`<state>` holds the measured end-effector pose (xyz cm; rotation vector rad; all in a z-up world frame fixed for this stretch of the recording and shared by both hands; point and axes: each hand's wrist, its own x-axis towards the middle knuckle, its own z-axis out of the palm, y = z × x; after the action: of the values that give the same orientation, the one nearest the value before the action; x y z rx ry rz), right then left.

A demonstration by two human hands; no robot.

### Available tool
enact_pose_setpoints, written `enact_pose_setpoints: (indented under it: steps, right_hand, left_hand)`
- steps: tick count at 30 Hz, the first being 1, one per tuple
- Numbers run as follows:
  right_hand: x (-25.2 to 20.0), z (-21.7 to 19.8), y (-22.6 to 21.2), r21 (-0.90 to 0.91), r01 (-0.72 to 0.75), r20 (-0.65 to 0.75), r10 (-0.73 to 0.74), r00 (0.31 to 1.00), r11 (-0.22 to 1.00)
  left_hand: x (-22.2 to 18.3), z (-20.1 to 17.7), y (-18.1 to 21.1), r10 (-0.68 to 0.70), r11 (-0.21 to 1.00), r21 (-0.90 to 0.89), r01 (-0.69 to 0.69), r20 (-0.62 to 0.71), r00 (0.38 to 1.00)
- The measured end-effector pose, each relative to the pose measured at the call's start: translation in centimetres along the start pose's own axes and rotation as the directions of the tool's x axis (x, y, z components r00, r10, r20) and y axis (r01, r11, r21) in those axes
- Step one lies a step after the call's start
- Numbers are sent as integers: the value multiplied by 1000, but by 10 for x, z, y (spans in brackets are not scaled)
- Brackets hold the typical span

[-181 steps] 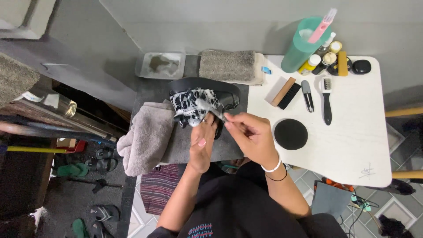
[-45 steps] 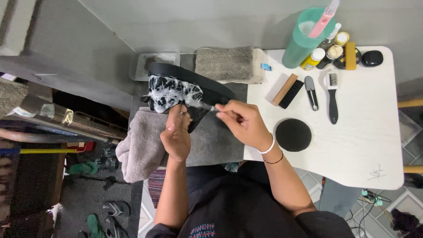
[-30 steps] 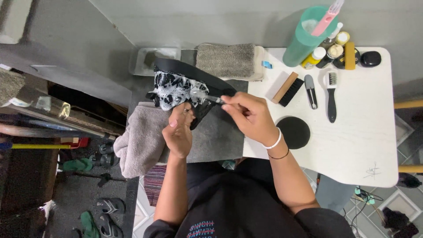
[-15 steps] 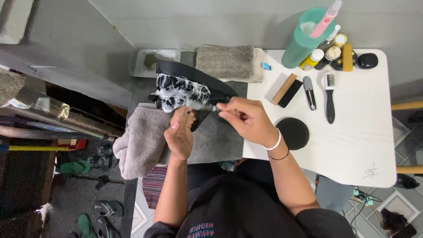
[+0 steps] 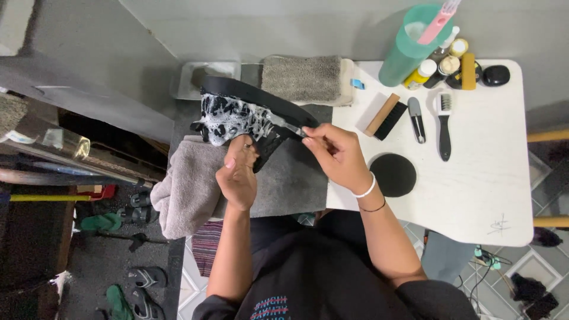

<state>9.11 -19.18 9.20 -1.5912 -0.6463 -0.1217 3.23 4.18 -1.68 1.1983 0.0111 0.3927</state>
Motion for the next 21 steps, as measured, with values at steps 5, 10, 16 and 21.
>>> enact_pose_setpoints:
  steps: [5,10,16,21]
  right_hand:
    - [0,-6,2,13,-27,9,26,1000,1000]
    - [-2,-6,-2,24,-51,-9,51,999,998]
    - [-8,-2,3,-18,-45,-25,45,999,999]
    - [-5,-5,6,31,-63,-47,65,997,998]
  left_hand:
    - [0,15,12,15,1000,-13,-15,-16,1000]
    - [-2,16,13,15,998,-64,-18,-47,999]
    - [1,18,15,29,1000,2,-29,-21,999]
    - [-4,24,22,27,999,-30,-29,-60,998]
